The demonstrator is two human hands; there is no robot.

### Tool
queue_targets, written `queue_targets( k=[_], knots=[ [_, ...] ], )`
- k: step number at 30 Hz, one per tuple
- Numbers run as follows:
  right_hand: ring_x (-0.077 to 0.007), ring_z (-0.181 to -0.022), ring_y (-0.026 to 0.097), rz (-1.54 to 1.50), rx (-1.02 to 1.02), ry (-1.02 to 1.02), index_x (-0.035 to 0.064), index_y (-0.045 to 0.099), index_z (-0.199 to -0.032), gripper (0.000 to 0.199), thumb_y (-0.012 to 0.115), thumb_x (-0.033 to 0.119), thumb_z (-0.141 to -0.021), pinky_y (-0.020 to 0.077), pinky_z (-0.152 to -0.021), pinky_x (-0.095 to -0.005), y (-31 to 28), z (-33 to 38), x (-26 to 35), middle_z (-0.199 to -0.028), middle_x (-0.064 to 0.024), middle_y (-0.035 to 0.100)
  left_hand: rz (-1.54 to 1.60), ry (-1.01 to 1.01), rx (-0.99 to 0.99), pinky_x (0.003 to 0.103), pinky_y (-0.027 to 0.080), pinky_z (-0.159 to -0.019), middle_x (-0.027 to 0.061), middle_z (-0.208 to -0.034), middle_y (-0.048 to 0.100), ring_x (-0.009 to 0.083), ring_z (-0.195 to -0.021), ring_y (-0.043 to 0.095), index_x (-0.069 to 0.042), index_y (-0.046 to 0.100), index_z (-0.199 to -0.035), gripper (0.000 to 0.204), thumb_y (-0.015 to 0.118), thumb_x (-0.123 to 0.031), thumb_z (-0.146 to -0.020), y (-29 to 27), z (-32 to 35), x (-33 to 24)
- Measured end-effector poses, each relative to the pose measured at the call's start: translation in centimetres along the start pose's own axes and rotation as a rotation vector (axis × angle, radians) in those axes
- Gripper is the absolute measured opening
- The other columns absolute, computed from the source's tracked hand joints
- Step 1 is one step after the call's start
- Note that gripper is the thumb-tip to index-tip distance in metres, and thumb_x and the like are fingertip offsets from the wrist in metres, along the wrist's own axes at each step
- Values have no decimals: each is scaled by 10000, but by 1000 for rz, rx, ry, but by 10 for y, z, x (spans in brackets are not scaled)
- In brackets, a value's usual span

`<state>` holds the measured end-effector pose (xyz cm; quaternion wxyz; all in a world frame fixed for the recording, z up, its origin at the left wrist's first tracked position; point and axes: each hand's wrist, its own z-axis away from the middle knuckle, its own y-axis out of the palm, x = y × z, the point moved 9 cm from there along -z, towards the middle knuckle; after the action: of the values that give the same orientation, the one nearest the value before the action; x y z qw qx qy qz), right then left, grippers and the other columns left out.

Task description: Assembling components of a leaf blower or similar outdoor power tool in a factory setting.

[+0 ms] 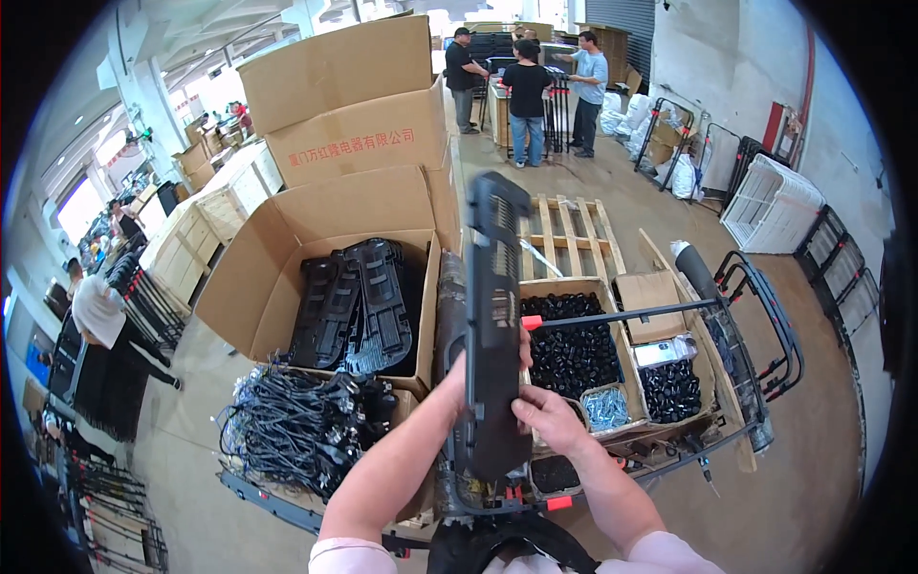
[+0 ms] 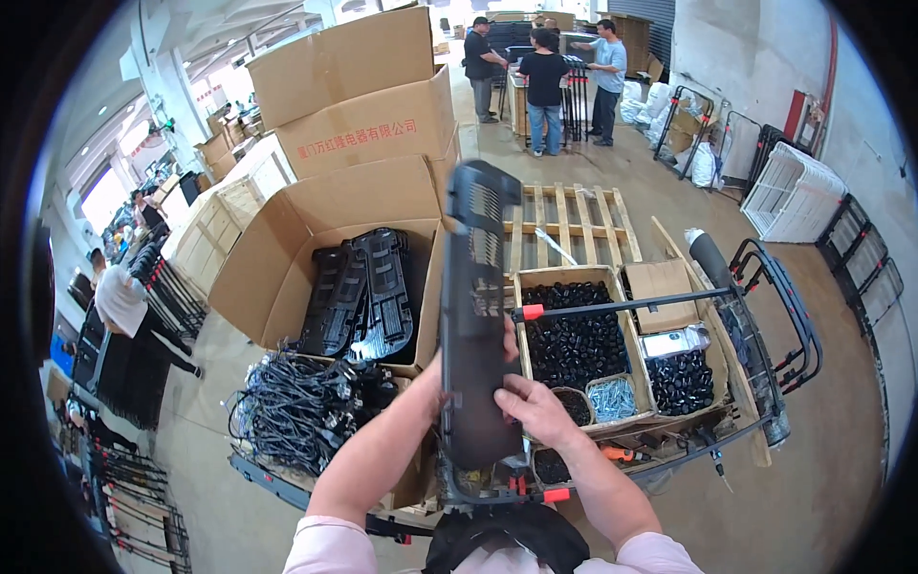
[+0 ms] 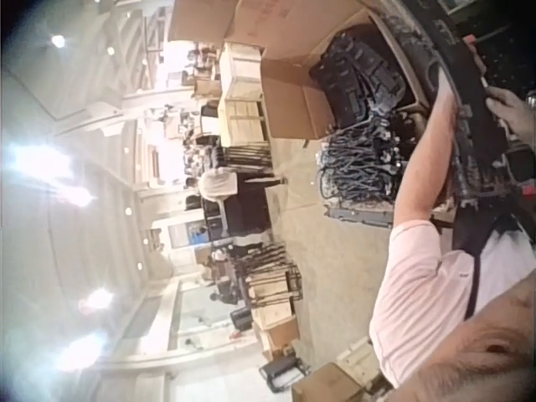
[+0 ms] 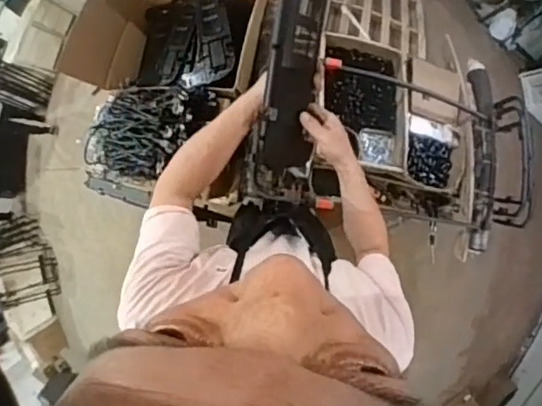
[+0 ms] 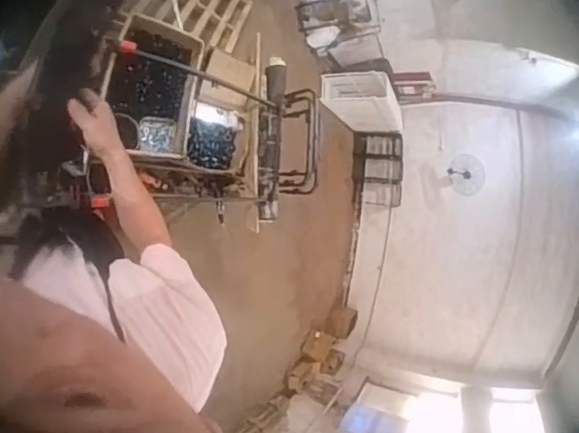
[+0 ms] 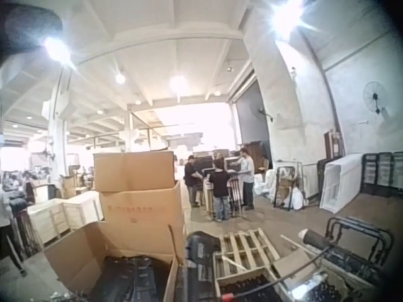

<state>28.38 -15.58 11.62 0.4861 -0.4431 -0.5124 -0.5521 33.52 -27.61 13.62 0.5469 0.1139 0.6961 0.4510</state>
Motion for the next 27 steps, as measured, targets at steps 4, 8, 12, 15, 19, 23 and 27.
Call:
queue_targets(
  k=[4,8,12,15,19,23,27],
  knots=[
    [-63,-794,588,-109,-53,63,-5,615,-1304,375,637,287,-1071,491,-707,-248,-20,39,-34,-988,9,670,-1061,233,-311,365,582,-867,88,-1110,729,228,-995,700,-38,634,-1335,371,579,-300,-1077,-42,55,40],
    [-159,-1035,649,-29,-279,31,-67,616,-1269,381,593,266,-1085,527,-933,-312,-80,78,-63,-1160,-93,713,-420,224,-842,352,495,-999,97,-1266,715,209,-1146,664,-30,624,-1390,534,366,-437,-1160,-104,157,72],
    [-104,-764,580,302,-287,238,-38,633,-1098,320,603,279,-1069,484,-653,-304,-110,89,-112,-898,-29,662,-433,343,-1068,392,425,-1114,146,-1406,648,238,-1294,598,-1,548,-1472,605,321,-469,-1164,-113,259,107],
    [-84,-679,532,281,-261,78,-27,627,-1082,312,596,283,-1067,430,-584,-287,-88,78,-132,-849,-19,636,-436,351,-1169,424,349,-1202,170,-1513,576,282,-1415,521,1,480,-1534,660,298,-509,-1158,-114,296,137],
    [-271,-850,710,352,-153,142,-71,618,-1029,379,626,308,-1044,538,-776,-424,-40,56,-161,-910,-185,726,-388,346,-1205,452,246,-1272,195,-1623,465,320,-1529,402,6,377,-1608,737,249,-556,-1149,-124,319,172],
    [-350,-886,722,438,-125,176,-56,621,-1025,398,632,342,-1034,538,-814,-460,-3,34,-186,-915,-225,726,-361,355,-1158,431,195,-1300,219,-1651,414,329,-1563,343,48,329,-1618,781,217,-564,-1147,-127,311,184],
    [-178,-763,609,472,-139,163,-33,600,-1049,337,613,304,-1059,510,-709,-388,17,26,-214,-846,-98,649,-538,311,-1151,406,197,-1303,230,-1655,402,305,-1565,345,57,347,-1609,724,212,-498,-1163,-126,298,196]
  ],
)
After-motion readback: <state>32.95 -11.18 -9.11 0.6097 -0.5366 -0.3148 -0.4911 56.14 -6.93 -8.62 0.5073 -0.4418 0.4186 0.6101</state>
